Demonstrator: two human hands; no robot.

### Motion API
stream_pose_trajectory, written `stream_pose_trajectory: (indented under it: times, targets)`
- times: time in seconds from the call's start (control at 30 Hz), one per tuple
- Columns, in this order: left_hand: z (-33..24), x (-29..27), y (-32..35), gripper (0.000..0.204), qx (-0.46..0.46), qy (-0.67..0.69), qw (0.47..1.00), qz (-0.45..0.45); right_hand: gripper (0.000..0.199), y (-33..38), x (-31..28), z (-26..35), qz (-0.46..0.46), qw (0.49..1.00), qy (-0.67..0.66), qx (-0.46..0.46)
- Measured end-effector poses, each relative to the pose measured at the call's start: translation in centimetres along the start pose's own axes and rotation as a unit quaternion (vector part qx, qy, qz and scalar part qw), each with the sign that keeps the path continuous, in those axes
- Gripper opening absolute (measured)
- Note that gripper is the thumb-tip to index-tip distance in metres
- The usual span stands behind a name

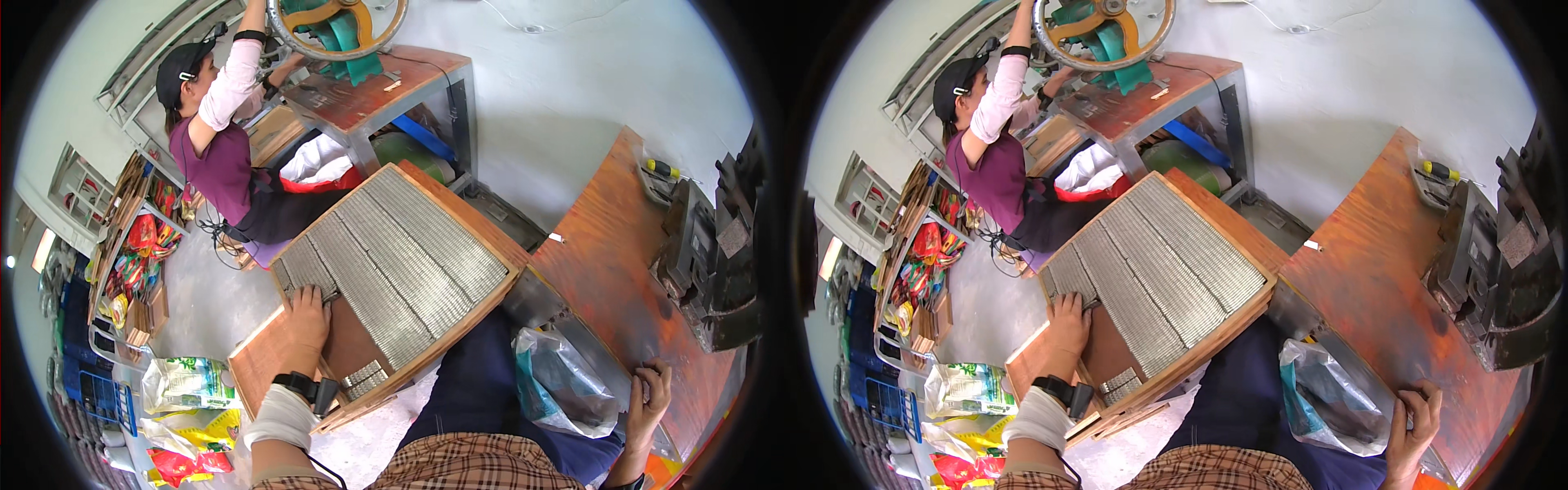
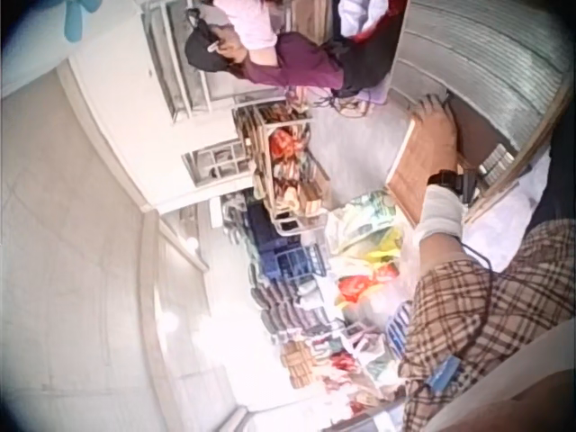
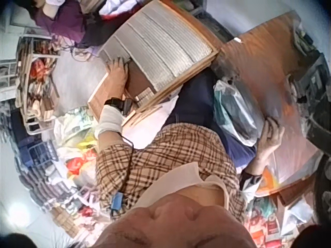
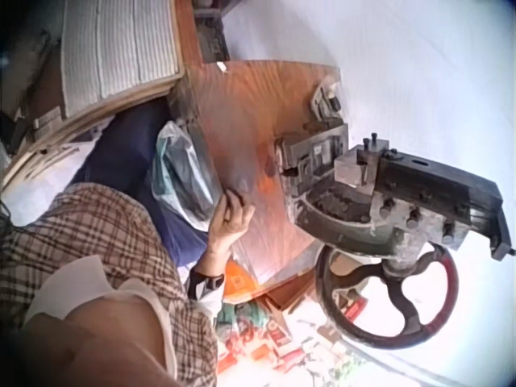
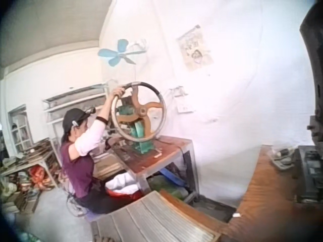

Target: Operating a manual wheel-driven press to shape or assemble small metal components.

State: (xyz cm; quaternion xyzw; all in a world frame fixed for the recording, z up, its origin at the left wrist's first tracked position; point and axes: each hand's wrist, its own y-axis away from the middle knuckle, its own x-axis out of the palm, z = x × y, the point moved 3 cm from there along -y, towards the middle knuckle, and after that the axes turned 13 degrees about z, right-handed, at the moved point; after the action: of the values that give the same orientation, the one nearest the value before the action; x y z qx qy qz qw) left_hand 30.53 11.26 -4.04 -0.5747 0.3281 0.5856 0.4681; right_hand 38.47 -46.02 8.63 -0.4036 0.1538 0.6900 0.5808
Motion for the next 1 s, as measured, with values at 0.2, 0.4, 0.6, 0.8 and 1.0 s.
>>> stream_pose_trajectory:
  times: [0.2, 0.4, 0.6, 0.8, 1.0]
  targets:
    - [-0.9, 1.2, 1.5, 0.037, -0.011, -0.075, 0.997, -0.006, 0.016, 0.4, 0.6, -0.4, -0.008, 1.000, -0.017, 0.004]
    - [0.5, -0.5, 0.1, 0.040, -0.067, 0.145, 0.987, 0.001, 0.016, 0.3, 1.2, -0.5, 0.001, 1.000, 0.004, 0.002]
    - [-0.7, -1.3, 0.2, 0.036, -0.058, 0.078, 0.992, 0.082, 0.015, 0.5, 1.5, -0.9, 0.000, 1.000, 0.003, 0.016]
    - [-0.7, -1.1, 0.7, 0.037, 0.001, 0.033, 0.999, -0.036, 0.015, 0.5, 1.6, -1.0, -0.008, 1.000, 0.002, 0.015]
    - [1.3, -1.4, -1.2, 0.048, -0.116, 0.140, 0.981, 0.071, 0.016, 0.3, 1.6, -0.8, -0.010, 1.000, 0.018, -0.011]
